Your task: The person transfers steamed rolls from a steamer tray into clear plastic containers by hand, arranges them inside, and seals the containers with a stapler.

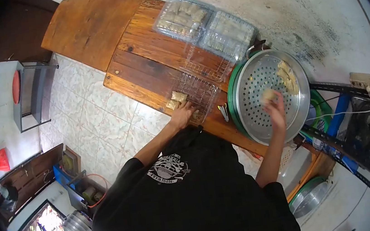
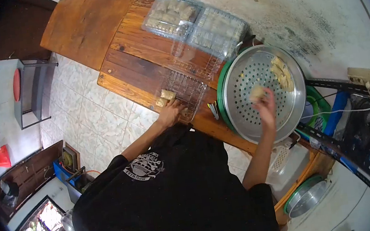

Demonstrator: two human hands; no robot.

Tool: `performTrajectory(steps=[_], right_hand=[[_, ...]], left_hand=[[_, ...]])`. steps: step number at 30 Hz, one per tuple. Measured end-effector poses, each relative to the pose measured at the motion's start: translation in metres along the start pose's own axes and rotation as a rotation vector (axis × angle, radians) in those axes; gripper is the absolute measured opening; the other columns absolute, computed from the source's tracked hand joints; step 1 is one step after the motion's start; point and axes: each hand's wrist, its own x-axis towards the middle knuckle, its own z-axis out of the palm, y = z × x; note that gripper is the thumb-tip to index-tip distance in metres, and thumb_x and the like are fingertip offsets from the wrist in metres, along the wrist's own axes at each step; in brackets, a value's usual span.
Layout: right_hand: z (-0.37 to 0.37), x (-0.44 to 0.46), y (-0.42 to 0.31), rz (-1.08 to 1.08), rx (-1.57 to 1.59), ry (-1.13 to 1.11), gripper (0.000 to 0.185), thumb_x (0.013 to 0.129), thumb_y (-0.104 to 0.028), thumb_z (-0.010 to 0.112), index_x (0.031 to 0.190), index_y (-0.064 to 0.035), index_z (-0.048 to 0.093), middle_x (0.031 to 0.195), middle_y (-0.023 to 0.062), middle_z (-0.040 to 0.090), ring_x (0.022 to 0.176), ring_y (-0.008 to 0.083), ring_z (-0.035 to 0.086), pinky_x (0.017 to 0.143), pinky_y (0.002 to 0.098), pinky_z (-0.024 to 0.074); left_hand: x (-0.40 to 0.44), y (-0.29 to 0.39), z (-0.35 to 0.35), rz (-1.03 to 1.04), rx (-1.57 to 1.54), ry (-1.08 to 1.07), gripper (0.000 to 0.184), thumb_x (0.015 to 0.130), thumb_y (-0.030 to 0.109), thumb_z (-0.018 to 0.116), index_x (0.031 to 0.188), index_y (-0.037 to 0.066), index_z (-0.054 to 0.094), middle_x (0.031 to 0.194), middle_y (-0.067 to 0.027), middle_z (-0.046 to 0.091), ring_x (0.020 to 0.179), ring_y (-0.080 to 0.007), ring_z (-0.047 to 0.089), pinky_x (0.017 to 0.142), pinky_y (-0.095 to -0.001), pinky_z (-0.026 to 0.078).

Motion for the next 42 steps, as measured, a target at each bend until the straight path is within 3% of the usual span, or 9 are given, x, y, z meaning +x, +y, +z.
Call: performTrajectory(steps=[4,9,12,15,23,27,31,33,42], right_hand=[[0.128,-0.019,0.005,-0.2,-0.312,-0.507,0.056,0.088,0.011,0.068,0.134,-0.0134,0.047,0.119,0.0021,0.068,0.105,0.0145,0.064,0.092,0.0345,0.0538],[0.216,-0.019,0.045,-0.473,-0.819,-0.565,0.052,0.081,0.001,0.076,0.126,-0.0117,0.051,0.111,0.0171,0.072,0.108,0.0372,0.071,0.085,0.0454,0.0542],[0.249,-0.006,0.066,-0.251,-0.819,-0.643,0.052,0.076,0.0,0.078,0.12,-0.0105,0.052,0.113,0.0211,0.07,0.111,0.0448,0.067,0.086,0.0493,0.0523],[0.27,-0.002,0.073,-0.144,-0.851,-0.649,0.044,0.078,0.003,0.072,0.116,-0.01,0.053,0.108,0.0193,0.069,0.111,0.0427,0.067,0.088,0.0487,0.0514],[0.282,-0.024,0.101,-0.448,-1.095,-0.289,0.051,0.076,0.0,0.074,0.125,-0.0059,0.061,0.129,0.0226,0.055,0.119,0.0447,0.058,0.097,0.0492,0.0507],[0.223,-0.024,0.039,-0.669,-0.722,-0.108,0.04,0.084,-0.003,0.069,0.124,-0.0036,0.066,0.118,0.0213,0.062,0.114,0.0428,0.06,0.096,0.0496,0.0505],[0.062,0.02,0.004,-0.486,-0.67,0.433,0.038,0.084,-0.004,0.07,0.122,-0.0016,0.07,0.117,0.0249,0.069,0.109,0.039,0.067,0.094,0.0466,0.0537],[-0.017,0.046,0.003,-0.183,-0.79,0.537,0.042,0.084,-0.007,0.073,0.126,0.0005,0.069,0.122,0.026,0.068,0.113,0.0391,0.066,0.098,0.0457,0.0533],[-0.112,0.199,0.024,-0.338,-0.795,0.365,0.063,0.081,-0.017,0.079,0.139,-0.0036,0.06,0.138,0.0268,0.061,0.119,0.0423,0.064,0.104,0.0495,0.0511]], left_hand=[[-0.002,-0.013,0.005,0.084,0.065,-0.013,0.052,0.08,0.02,0.074,0.132,0.02,0.07,0.133,-0.0079,0.062,0.136,-0.0289,0.047,0.108,-0.0475,0.037],[-0.009,-0.036,0.028,0.177,-0.131,0.115,0.038,0.081,0.032,0.077,0.115,0.015,0.075,0.134,-0.0122,0.058,0.135,-0.0347,0.047,0.106,-0.0531,0.036],[-0.021,-0.031,0.005,0.101,-0.176,0.174,0.038,0.082,0.037,0.077,0.113,0.014,0.072,0.132,-0.0158,0.057,0.132,-0.0373,0.047,0.105,-0.0574,0.036],[-0.027,-0.04,0.016,0.197,-0.211,0.36,0.043,0.081,0.037,0.078,0.116,0.013,0.069,0.13,-0.0168,0.054,0.13,-0.0409,0.046,0.109,-0.0628,0.033],[-0.019,-0.04,0.042,0.159,-0.22,0.482,0.047,0.076,0.03,0.078,0.117,0.01,0.066,0.129,-0.0248,0.05,0.127,-0.0479,0.045,0.108,-0.0644,0.031],[-0.006,-0.024,0.026,0.155,-0.232,0.504,0.046,0.076,0.027,0.076,0.118,0.011,0.067,0.129,-0.0254,0.05,0.126,-0.0468,0.045,0.105,-0.0628,0.031],[0.028,0.018,-0.016,0.142,-0.375,0.544,0.039,0.076,0.017,0.075,0.114,0.01,0.068,0.118,-0.0194,0.055,0.114,-0.0412,0.052,0.099,-0.0558,0.038],[0.064,0.058,-0.036,0.17,-0.486,0.595,0.038,0.078,0.01,0.076,0.115,0.008,0.068,0.111,-0.0167,0.057,0.105,-0.0379,0.056,0.093,-0.0477,0.044],[0.363,0.238,-0.038,0.164,-0.628,0.265,0.039,0.086,0.007,0.069,0.125,0.003,0.067,0.114,-0.0178,0.066,0.099,-0.0309,0.067,0.085,-0.0415,0.056]])
